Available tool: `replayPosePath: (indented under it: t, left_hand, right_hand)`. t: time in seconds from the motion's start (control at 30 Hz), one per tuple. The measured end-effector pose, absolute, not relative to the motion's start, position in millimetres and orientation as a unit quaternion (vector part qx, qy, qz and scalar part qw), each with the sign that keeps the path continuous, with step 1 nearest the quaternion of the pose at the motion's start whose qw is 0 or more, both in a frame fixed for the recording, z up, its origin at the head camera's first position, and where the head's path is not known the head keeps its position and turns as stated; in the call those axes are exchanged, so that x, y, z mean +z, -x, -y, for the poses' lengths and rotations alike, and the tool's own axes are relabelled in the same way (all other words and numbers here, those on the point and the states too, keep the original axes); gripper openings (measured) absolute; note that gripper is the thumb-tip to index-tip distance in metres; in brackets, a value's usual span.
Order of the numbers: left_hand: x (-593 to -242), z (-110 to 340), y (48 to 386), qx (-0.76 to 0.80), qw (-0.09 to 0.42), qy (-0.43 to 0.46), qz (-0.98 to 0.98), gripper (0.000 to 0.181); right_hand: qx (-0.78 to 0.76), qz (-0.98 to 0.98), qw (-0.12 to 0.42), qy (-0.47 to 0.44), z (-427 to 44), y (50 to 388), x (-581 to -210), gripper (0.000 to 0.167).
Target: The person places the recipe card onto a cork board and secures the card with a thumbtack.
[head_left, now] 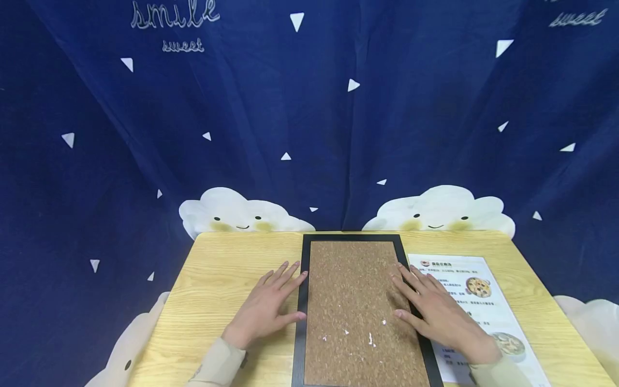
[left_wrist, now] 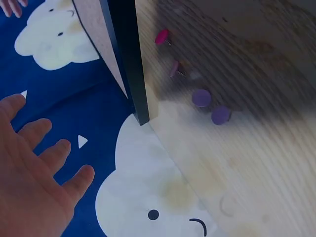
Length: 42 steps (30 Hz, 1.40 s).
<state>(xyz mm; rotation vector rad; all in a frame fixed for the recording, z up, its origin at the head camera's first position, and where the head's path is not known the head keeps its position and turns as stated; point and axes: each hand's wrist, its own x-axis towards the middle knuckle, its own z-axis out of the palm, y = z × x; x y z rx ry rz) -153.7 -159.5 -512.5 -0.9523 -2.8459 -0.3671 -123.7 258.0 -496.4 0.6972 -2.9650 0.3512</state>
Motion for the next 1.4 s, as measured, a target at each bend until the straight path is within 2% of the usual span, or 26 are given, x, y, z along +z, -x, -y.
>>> replayPosePath:
  t: [0.17, 0.53, 0.9, 1.4]
  left_hand:
    - [-515, 164, 156, -0.138, 0.049, 0.302, 0.942, 0.088]
    - [-520, 176, 159, -0.171, 0.061, 0.281, 0.942, 0.084]
    - [-526, 185, 162, -0.203, 0.039, 0.243, 0.948, 0.080]
    - [-533, 193, 167, -0.228, 0.025, 0.214, 0.949, 0.059]
  right_hand:
    - [0.116, 0.968, 0.039, -0.217, -264, 124, -496, 0.070]
    - [0.124, 0.974, 0.034, -0.184, -283, 124, -497, 0.074]
    - [0.118, 0.979, 0.036, -0.163, -304, 127, -502, 0.077]
    - [0.125, 0.984, 0.018, -0.123, -331, 133, -513, 0.080]
